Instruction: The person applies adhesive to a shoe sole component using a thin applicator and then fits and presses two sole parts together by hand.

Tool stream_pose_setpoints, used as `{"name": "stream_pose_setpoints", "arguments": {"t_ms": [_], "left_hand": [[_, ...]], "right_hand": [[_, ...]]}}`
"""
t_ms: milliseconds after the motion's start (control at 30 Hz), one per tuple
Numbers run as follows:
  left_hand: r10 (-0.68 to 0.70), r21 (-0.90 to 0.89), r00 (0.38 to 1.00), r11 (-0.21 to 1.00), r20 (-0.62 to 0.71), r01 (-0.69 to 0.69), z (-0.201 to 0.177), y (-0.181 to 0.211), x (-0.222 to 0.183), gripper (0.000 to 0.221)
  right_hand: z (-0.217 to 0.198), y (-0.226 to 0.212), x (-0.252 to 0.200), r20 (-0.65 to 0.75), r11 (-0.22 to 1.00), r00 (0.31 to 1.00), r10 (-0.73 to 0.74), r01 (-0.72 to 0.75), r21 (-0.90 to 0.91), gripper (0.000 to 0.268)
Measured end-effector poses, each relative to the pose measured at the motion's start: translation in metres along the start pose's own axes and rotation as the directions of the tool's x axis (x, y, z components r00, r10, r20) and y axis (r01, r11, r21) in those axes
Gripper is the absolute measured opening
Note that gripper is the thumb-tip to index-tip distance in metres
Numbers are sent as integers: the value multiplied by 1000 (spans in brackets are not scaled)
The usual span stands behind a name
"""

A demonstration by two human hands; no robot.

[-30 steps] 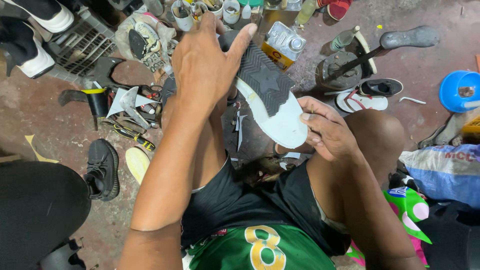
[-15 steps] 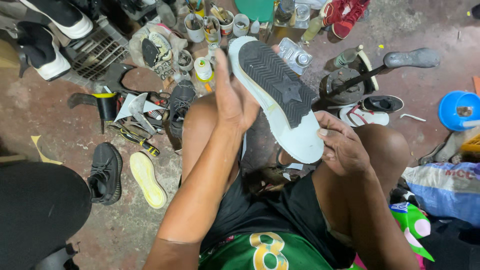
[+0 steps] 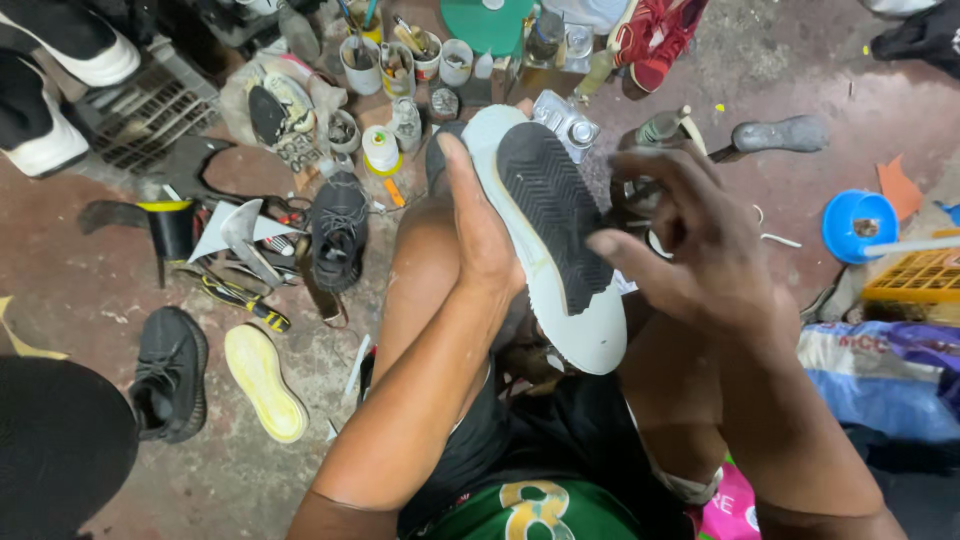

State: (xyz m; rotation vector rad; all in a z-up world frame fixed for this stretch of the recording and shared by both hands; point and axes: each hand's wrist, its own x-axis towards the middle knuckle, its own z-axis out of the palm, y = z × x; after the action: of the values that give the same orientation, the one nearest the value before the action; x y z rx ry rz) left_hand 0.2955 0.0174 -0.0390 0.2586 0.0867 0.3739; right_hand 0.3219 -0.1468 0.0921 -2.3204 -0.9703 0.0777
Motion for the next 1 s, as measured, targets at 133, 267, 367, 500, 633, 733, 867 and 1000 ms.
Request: {"name": "stream_pose_setpoints", "arguments": {"t_ms": [133, 267, 367, 500, 633, 733, 867, 1000], "left_hand": [[-4, -4, 999, 1000, -45, 4, 1, -1, 0, 81], [22, 130, 996, 991, -81, -11, 3, -1, -5, 77], [46, 210, 997, 977, -58, -33, 3, 1, -7, 76], [48, 200, 999, 979, -3, -46, 7, 3, -8, 74], [91, 331, 996, 939, 18, -91, 6, 1, -14, 76], [46, 247, 998, 968, 30, -52, 4, -2, -12, 76], [46, 232, 997, 971, 60, -59, 4, -5, -14, 75], [51, 260, 998, 964, 35, -58, 4, -6, -15, 75]], "right_hand": [[21, -7, 23, 37, 981, 989, -146, 149, -124, 61], [35, -4, 24, 22, 994, 999, -38, 40, -102, 62], [44, -3, 16, -41, 995, 999, -10, 6, -104, 61], [47, -2, 14, -96, 997, 995, -19, 11, -81, 65], [50, -5, 15, -129, 1000, 991, 23, -24, -12, 67], [51, -7, 14, -161, 1000, 986, 31, -29, 11, 68], [52, -10, 11, -197, 1000, 980, 4, -2, 10, 65], [53, -11, 11, -199, 1000, 980, 24, -24, 0, 66]]}}
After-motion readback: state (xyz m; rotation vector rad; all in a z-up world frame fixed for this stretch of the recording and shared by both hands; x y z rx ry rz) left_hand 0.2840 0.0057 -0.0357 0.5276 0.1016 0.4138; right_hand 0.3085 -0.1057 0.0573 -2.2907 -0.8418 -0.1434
